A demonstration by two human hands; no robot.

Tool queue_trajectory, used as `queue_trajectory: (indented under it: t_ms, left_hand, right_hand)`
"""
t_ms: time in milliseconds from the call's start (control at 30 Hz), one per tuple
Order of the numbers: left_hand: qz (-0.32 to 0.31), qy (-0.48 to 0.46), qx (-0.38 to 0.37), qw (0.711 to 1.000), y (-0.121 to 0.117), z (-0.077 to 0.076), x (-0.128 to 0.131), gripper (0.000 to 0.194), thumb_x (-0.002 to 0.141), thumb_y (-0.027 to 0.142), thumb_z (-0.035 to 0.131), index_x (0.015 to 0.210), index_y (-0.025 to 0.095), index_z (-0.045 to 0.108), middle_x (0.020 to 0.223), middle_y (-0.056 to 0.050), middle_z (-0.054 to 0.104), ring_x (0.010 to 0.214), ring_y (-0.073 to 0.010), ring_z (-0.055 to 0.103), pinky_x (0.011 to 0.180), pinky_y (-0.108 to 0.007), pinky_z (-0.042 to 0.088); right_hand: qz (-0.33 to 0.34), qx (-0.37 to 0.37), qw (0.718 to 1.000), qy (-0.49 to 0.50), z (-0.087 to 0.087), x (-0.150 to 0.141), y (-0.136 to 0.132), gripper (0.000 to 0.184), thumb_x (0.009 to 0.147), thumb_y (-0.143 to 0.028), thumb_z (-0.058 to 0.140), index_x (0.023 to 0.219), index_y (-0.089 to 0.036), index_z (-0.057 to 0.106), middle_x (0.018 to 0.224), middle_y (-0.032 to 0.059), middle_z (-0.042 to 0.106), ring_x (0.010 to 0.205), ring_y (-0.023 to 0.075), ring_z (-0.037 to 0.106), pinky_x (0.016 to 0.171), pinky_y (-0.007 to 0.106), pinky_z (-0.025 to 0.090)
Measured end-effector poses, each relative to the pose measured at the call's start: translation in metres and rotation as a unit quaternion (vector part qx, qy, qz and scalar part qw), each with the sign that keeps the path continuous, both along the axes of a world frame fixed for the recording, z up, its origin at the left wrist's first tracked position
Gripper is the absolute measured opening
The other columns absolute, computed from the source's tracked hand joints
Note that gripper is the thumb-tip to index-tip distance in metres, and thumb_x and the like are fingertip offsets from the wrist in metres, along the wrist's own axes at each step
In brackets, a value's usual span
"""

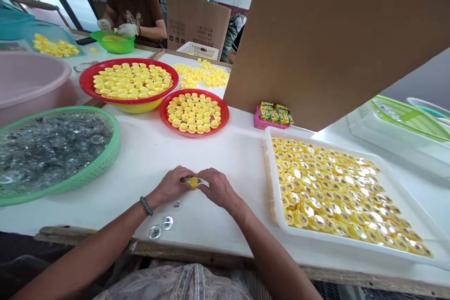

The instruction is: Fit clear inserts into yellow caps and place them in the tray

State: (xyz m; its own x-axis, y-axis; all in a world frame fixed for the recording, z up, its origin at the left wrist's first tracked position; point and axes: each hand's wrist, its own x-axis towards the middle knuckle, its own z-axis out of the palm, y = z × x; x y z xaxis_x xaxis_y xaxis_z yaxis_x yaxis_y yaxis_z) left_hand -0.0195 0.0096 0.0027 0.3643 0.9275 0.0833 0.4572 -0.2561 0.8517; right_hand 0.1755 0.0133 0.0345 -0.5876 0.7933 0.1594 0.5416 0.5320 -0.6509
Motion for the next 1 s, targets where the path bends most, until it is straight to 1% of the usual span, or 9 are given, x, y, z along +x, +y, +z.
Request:
queue_trajectory:
  t_ms: [67,167,267,467,600,733,833,900,1000]
  left_hand:
    - [0.017,-0.020,-0.030,0.999,-0.001,-0.001,-0.001,0.019,0.070,0.031,0.069,0.088,0.024,0.067,0.088,-0.002,0.065,0.083,-0.0210,0.056,0.069,-0.030,0.045]
    - [0.041,-0.053,-0.071,0.995,-0.001,-0.002,-0.002,0.032,0.067,0.032,0.070,0.097,0.025,0.065,0.090,-0.003,0.064,0.080,-0.0200,0.058,0.071,-0.030,0.047]
    - [0.048,-0.074,-0.085,0.992,-0.001,-0.001,-0.001,0.041,0.064,0.029,0.072,0.104,0.025,0.061,0.092,-0.003,0.066,0.081,-0.0200,0.060,0.074,-0.032,0.047]
    - [0.047,-0.081,-0.094,0.991,-0.002,0.002,0.000,0.044,0.063,0.026,0.073,0.105,0.025,0.059,0.090,-0.001,0.068,0.081,-0.0199,0.062,0.074,-0.031,0.047]
    - [0.048,-0.074,-0.089,0.992,-0.002,-0.001,0.000,0.046,0.062,0.020,0.073,0.105,0.025,0.058,0.088,0.000,0.069,0.079,-0.0190,0.061,0.072,-0.030,0.046]
    - [0.046,-0.084,-0.101,0.990,-0.001,-0.005,-0.001,0.046,0.062,0.015,0.069,0.105,0.025,0.057,0.087,0.001,0.069,0.080,-0.0188,0.061,0.072,-0.029,0.045]
    - [0.040,-0.101,-0.110,0.988,-0.001,-0.003,-0.003,0.044,0.063,0.014,0.066,0.105,0.024,0.057,0.088,0.000,0.069,0.081,-0.0189,0.060,0.074,-0.030,0.045]
    - [0.034,-0.133,-0.137,0.981,-0.002,0.000,-0.003,0.042,0.065,0.015,0.064,0.106,0.021,0.057,0.090,-0.002,0.069,0.079,-0.0186,0.061,0.073,-0.030,0.045]
    - [0.028,-0.198,-0.195,0.960,-0.003,0.003,-0.002,0.039,0.067,0.021,0.065,0.105,0.017,0.057,0.088,-0.006,0.069,0.075,-0.0190,0.061,0.066,-0.029,0.045]
  right_hand:
    - [0.020,-0.001,1.000,-0.012,-0.002,-0.001,0.003,0.028,0.080,-0.013,0.057,0.105,-0.023,0.063,0.103,0.0037,0.067,0.096,0.0178,0.058,0.084,0.032,0.046]
    - [0.031,0.006,0.999,-0.035,-0.002,-0.002,0.004,0.027,0.080,-0.013,0.057,0.105,-0.022,0.063,0.104,0.0054,0.066,0.097,0.0189,0.058,0.084,0.033,0.046]
    - [0.034,0.014,0.997,-0.062,-0.001,-0.005,0.004,0.025,0.080,-0.012,0.058,0.102,-0.020,0.064,0.102,0.0062,0.067,0.096,0.0191,0.058,0.083,0.032,0.046]
    - [0.039,0.036,0.993,-0.108,-0.002,-0.014,0.003,0.028,0.079,-0.007,0.056,0.102,-0.022,0.065,0.096,0.0052,0.068,0.092,0.0191,0.058,0.078,0.029,0.045]
    - [0.054,0.051,0.988,-0.139,-0.003,-0.016,0.002,0.031,0.079,-0.006,0.055,0.103,-0.023,0.064,0.091,0.0050,0.067,0.087,0.0190,0.058,0.072,0.027,0.044]
    - [0.056,0.061,0.981,-0.178,0.001,-0.021,0.000,0.023,0.080,-0.006,0.053,0.093,-0.020,0.066,0.081,0.0061,0.066,0.080,0.0189,0.057,0.065,0.026,0.041]
    - [0.050,0.071,0.972,-0.219,0.005,-0.027,0.000,0.023,0.077,-0.001,0.051,0.082,-0.017,0.067,0.073,0.0069,0.064,0.073,0.0184,0.055,0.059,0.026,0.038]
    - [0.047,0.071,0.969,-0.232,0.006,-0.030,0.001,0.021,0.076,-0.001,0.054,0.077,-0.017,0.066,0.070,0.0064,0.063,0.069,0.0177,0.055,0.057,0.026,0.037]
    - [0.040,0.053,0.975,-0.212,0.006,-0.030,0.005,0.015,0.072,-0.004,0.062,0.071,-0.018,0.065,0.067,0.0040,0.062,0.066,0.0168,0.056,0.055,0.025,0.036]
